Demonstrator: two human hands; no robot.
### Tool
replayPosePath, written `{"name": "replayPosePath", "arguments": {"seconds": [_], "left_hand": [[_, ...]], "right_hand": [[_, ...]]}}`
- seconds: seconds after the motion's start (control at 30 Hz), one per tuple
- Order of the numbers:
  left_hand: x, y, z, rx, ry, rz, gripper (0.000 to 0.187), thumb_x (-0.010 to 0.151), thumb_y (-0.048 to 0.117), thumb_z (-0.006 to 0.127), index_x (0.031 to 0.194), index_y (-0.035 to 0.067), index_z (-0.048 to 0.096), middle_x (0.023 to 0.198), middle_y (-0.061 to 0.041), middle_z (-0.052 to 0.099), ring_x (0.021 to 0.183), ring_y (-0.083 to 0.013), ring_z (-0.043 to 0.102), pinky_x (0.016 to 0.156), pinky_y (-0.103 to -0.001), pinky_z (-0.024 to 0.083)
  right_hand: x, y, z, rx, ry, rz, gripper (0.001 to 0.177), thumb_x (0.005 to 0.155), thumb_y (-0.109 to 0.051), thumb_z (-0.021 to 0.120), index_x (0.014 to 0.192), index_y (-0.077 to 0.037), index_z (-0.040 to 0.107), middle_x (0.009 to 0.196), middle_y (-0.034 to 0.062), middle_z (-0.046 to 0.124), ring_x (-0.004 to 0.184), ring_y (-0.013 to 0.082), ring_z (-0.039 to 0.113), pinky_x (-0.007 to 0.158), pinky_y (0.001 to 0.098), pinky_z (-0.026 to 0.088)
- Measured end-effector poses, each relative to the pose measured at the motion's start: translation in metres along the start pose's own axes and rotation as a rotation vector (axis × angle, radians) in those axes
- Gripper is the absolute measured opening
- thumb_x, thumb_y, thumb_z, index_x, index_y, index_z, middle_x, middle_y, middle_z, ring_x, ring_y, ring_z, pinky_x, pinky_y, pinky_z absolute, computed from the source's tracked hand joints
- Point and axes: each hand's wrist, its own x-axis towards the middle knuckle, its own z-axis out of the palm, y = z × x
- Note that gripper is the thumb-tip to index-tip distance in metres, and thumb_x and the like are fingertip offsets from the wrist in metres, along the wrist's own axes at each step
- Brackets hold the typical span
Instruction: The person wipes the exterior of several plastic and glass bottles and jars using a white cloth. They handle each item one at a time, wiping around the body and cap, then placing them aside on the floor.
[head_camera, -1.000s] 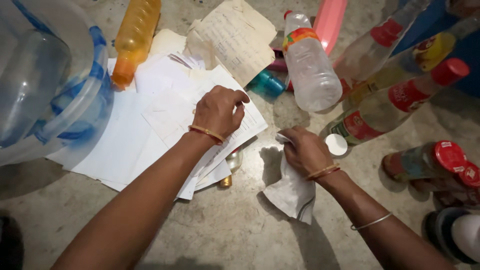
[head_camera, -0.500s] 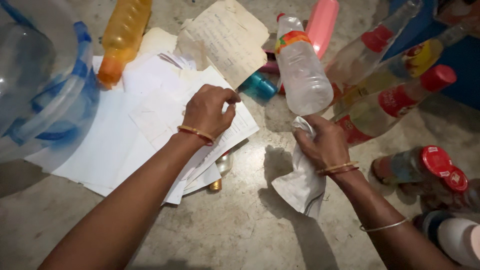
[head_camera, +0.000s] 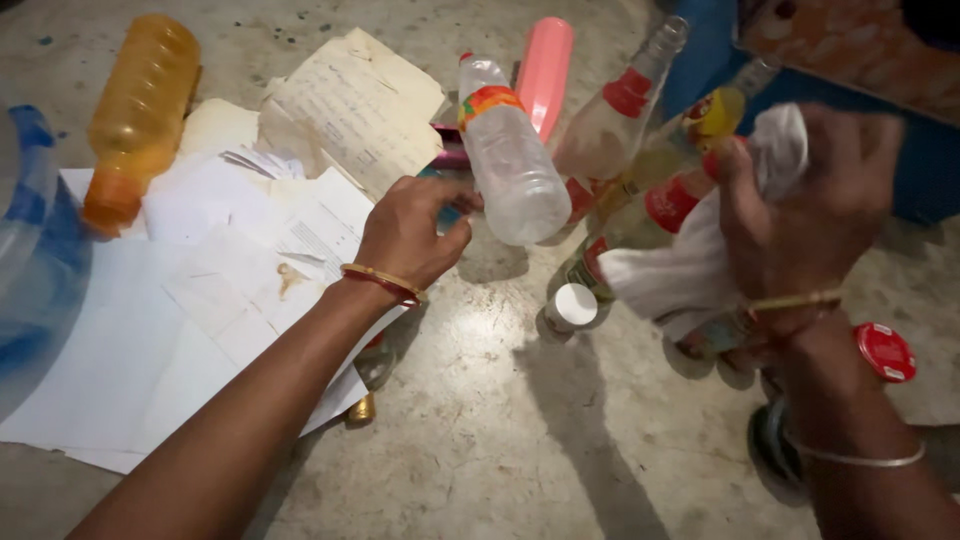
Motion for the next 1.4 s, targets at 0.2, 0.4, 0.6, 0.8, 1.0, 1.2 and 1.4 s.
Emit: {"name": "replayPosePath", "arguments": {"seconds": [0.2,0.4,0.6,0.8,1.0,1.2,1.4], "left_hand": [[-0.001,0.015,0.012,-0.022,-0.068,0.036,0.022,0.082,0.016,0.07,0.103,0.011,0.075,0.106,-0.009,0.075,0.102,-0.0328,0.065,0.09,-0.043,0.052],[-0.004,0.025,0.017,0.032,-0.152,0.044,0.022,0.082,0.018,0.07,0.102,0.013,0.076,0.104,-0.008,0.074,0.105,-0.0329,0.065,0.092,-0.043,0.051],[-0.01,0.034,0.005,0.064,-0.212,0.031,0.025,0.081,0.02,0.072,0.104,0.013,0.076,0.106,-0.008,0.074,0.107,-0.0325,0.064,0.094,-0.043,0.05],[-0.015,0.045,-0.025,0.005,-0.291,0.245,0.074,0.068,0.028,0.082,0.134,0.004,0.057,0.12,-0.017,0.067,0.113,-0.0389,0.059,0.098,-0.047,0.047],[-0.033,0.053,-0.057,-0.134,-0.344,0.241,0.085,0.057,0.027,0.088,0.13,0.002,0.054,0.12,-0.021,0.066,0.112,-0.0384,0.062,0.096,-0.044,0.051],[-0.05,0.045,-0.088,-0.208,-0.282,-0.06,0.05,0.064,0.017,0.082,0.11,0.005,0.066,0.098,-0.01,0.075,0.092,-0.0235,0.073,0.081,-0.037,0.058],[-0.057,0.03,-0.093,-0.312,-0.129,-0.412,0.038,0.068,0.019,0.082,0.102,0.01,0.07,0.09,-0.002,0.074,0.085,-0.0124,0.071,0.08,-0.032,0.057]], "right_hand": [[0.004,0.017,0.028,0.094,-0.194,0.131,0.047,0.082,-0.03,0.095,0.105,0.0,0.069,0.098,0.0162,0.063,0.082,0.0297,0.062,0.069,0.0418,0.054],[-0.006,0.017,0.032,0.224,-0.256,0.289,0.039,0.083,-0.024,0.091,0.106,-0.001,0.07,0.102,0.0146,0.069,0.086,0.0265,0.069,0.077,0.0383,0.057],[-0.006,-0.018,0.012,0.303,-0.353,0.215,0.036,0.077,-0.024,0.091,0.098,-0.002,0.072,0.094,0.0127,0.071,0.082,0.0249,0.071,0.073,0.038,0.056],[0.001,-0.08,0.002,0.518,-0.435,0.145,0.038,0.072,-0.022,0.087,0.1,-0.001,0.073,0.091,0.0126,0.072,0.081,0.0252,0.072,0.073,0.0381,0.056],[0.013,-0.161,0.004,0.707,-0.415,0.073,0.044,0.072,-0.022,0.086,0.106,0.002,0.071,0.098,0.0172,0.069,0.087,0.0321,0.071,0.076,0.041,0.055],[0.036,-0.208,0.01,0.839,-0.466,-0.003,0.043,0.076,-0.026,0.084,0.107,-0.001,0.07,0.105,0.0175,0.067,0.095,0.0339,0.07,0.082,0.0413,0.055],[0.029,-0.177,0.046,0.953,-0.349,0.317,0.048,0.093,-0.034,0.073,0.121,0.001,0.055,0.111,0.0146,0.064,0.102,0.0293,0.067,0.087,0.0384,0.053]]}}
